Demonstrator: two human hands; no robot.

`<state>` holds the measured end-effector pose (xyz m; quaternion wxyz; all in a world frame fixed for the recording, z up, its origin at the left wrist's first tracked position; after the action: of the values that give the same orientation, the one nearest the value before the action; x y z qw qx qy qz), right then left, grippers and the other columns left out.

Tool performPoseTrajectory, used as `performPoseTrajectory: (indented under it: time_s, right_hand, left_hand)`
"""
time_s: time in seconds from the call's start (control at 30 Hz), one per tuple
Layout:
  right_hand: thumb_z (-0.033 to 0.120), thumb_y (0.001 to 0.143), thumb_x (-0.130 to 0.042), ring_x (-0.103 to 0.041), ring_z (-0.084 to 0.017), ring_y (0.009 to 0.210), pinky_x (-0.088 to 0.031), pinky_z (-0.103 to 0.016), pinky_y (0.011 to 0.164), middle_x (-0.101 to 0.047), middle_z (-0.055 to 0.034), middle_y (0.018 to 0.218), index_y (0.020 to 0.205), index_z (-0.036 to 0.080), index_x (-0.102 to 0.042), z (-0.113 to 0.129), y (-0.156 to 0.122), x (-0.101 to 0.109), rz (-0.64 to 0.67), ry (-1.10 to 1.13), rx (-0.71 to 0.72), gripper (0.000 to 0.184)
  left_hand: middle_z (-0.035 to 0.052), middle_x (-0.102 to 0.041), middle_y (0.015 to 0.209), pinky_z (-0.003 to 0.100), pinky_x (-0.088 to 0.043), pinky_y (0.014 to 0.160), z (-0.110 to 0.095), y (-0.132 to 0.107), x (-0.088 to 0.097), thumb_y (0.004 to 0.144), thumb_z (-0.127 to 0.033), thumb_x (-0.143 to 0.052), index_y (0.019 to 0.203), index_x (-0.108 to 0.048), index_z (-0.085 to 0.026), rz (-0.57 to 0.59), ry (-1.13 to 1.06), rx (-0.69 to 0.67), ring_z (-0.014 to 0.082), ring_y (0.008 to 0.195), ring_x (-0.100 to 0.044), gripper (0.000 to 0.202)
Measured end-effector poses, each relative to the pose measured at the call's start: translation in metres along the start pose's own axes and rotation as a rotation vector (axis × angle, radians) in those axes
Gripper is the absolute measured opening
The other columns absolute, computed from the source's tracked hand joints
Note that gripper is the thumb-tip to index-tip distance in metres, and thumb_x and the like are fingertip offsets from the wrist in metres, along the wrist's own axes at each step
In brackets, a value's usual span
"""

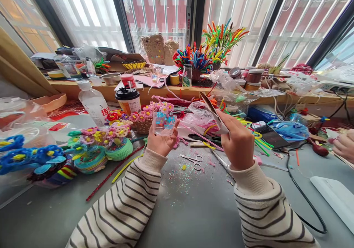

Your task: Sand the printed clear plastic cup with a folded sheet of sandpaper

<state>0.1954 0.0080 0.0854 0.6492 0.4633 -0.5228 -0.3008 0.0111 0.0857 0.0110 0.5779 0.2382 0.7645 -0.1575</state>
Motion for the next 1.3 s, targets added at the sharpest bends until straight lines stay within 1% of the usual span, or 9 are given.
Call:
performPoseTrajectory:
  time_s: [0.13, 0.2, 0.27, 0.37, 0.6, 0.73, 0.97, 1.13, 1.3]
  right_hand:
    - [0.007, 0.078, -0.044, -0.061, -0.018, 0.097, -0.050, -0.028, 0.080, -0.064, -0.0034, 0.108, 0.116, 0.023, -0.054, -0.004, -0.003, -0.006, 0.057, 0.048, 0.039, 0.042]
    - [0.007, 0.078, -0.042, -0.060, -0.017, 0.099, -0.049, -0.027, 0.082, -0.063, -0.0034, 0.110, 0.118, 0.022, -0.053, -0.004, -0.005, -0.011, 0.091, 0.072, 0.065, 0.044]
    - [0.007, 0.079, -0.041, -0.059, -0.017, 0.100, -0.049, -0.028, 0.083, -0.062, -0.0043, 0.111, 0.119, 0.022, -0.052, -0.003, -0.007, -0.016, 0.115, 0.087, 0.080, 0.044]
    - [0.005, 0.078, -0.039, -0.059, -0.017, 0.100, -0.049, -0.030, 0.085, -0.062, -0.0052, 0.112, 0.119, 0.020, -0.052, 0.000, -0.012, -0.024, 0.151, 0.091, 0.084, 0.046]
    - [0.000, 0.074, -0.038, -0.058, -0.017, 0.102, -0.048, -0.031, 0.089, -0.062, -0.0054, 0.113, 0.118, 0.018, -0.052, -0.001, -0.016, -0.031, 0.198, 0.093, 0.046, 0.050]
    - [-0.002, 0.074, -0.037, -0.058, -0.016, 0.102, -0.048, -0.030, 0.089, -0.062, -0.0044, 0.112, 0.118, 0.019, -0.053, 0.001, -0.016, -0.030, 0.186, 0.090, 0.066, 0.052]
    - [0.000, 0.078, -0.040, -0.051, -0.016, 0.113, -0.045, -0.029, 0.093, -0.052, -0.0031, 0.126, 0.132, 0.026, -0.034, 0.007, -0.015, -0.022, 0.139, 0.087, 0.203, 0.061]
    - [0.007, 0.082, -0.041, -0.050, -0.018, 0.115, -0.042, -0.034, 0.098, -0.055, -0.0014, 0.123, 0.128, 0.028, -0.041, 0.002, -0.017, -0.013, 0.152, 0.087, 0.275, 0.051]
    - [0.012, 0.085, -0.040, -0.049, -0.020, 0.115, -0.045, -0.037, 0.095, -0.055, -0.0035, 0.122, 0.127, 0.026, -0.043, 0.003, -0.033, -0.006, 0.134, 0.102, 0.329, 0.044]
  left_hand:
    - [0.0148, -0.066, 0.098, 0.028, -0.050, 0.058, -0.005, -0.002, -0.001, 0.082, -0.051, -0.039, 0.106, -0.051, -0.009, -0.065, 0.110, -0.054, 0.0209, 0.076, -0.065, 0.050]
    - [0.0121, -0.067, 0.084, 0.029, -0.051, 0.066, -0.010, -0.004, -0.001, 0.084, -0.042, -0.041, 0.100, -0.054, -0.009, -0.093, 0.156, -0.115, 0.0203, 0.078, -0.065, 0.039]
    - [0.0104, -0.067, 0.084, 0.031, -0.050, 0.072, -0.011, -0.005, -0.001, 0.084, -0.037, -0.044, 0.103, -0.053, -0.010, -0.101, 0.176, -0.121, 0.0202, 0.081, -0.065, 0.035]
    - [0.0087, -0.065, 0.089, 0.029, -0.051, 0.066, -0.008, -0.005, 0.004, 0.085, -0.041, -0.041, 0.114, -0.046, -0.015, -0.147, 0.176, -0.047, 0.0196, 0.082, -0.064, 0.040]
    - [0.0148, -0.056, 0.104, 0.036, -0.053, 0.070, -0.002, -0.004, 0.009, 0.083, -0.049, -0.041, 0.121, -0.037, -0.019, -0.244, 0.139, 0.004, 0.0263, 0.094, -0.062, 0.049]
    - [0.0098, -0.062, 0.092, 0.032, -0.052, 0.072, -0.007, -0.005, 0.004, 0.079, -0.030, -0.053, 0.120, -0.041, -0.018, -0.204, 0.238, -0.123, 0.0204, 0.087, -0.063, 0.044]
    - [0.0129, -0.067, 0.098, 0.032, -0.046, 0.087, -0.010, -0.014, -0.005, 0.069, -0.031, -0.065, 0.098, -0.054, -0.014, -0.005, 0.397, -0.227, 0.0205, 0.096, -0.062, 0.035]
    - [0.0087, -0.069, 0.092, 0.032, -0.052, 0.067, -0.006, -0.016, -0.009, 0.073, -0.036, -0.059, 0.095, -0.057, -0.017, 0.020, 0.447, -0.196, 0.0212, 0.085, -0.065, 0.029]
    - [0.0079, -0.070, 0.072, 0.025, -0.049, 0.052, -0.008, -0.013, -0.014, 0.066, -0.042, -0.061, 0.088, -0.060, -0.014, 0.058, 0.524, -0.269, 0.0174, 0.062, -0.065, 0.036]
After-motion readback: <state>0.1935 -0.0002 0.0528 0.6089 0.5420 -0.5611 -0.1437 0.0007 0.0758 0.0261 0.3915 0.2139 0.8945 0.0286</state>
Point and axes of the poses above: each hand's wrist, its own y-axis towards the middle knuckle, its own x-axis out of the back of the hand, z = x × y, the point moved 5 cm from there along y, towards the middle knuckle
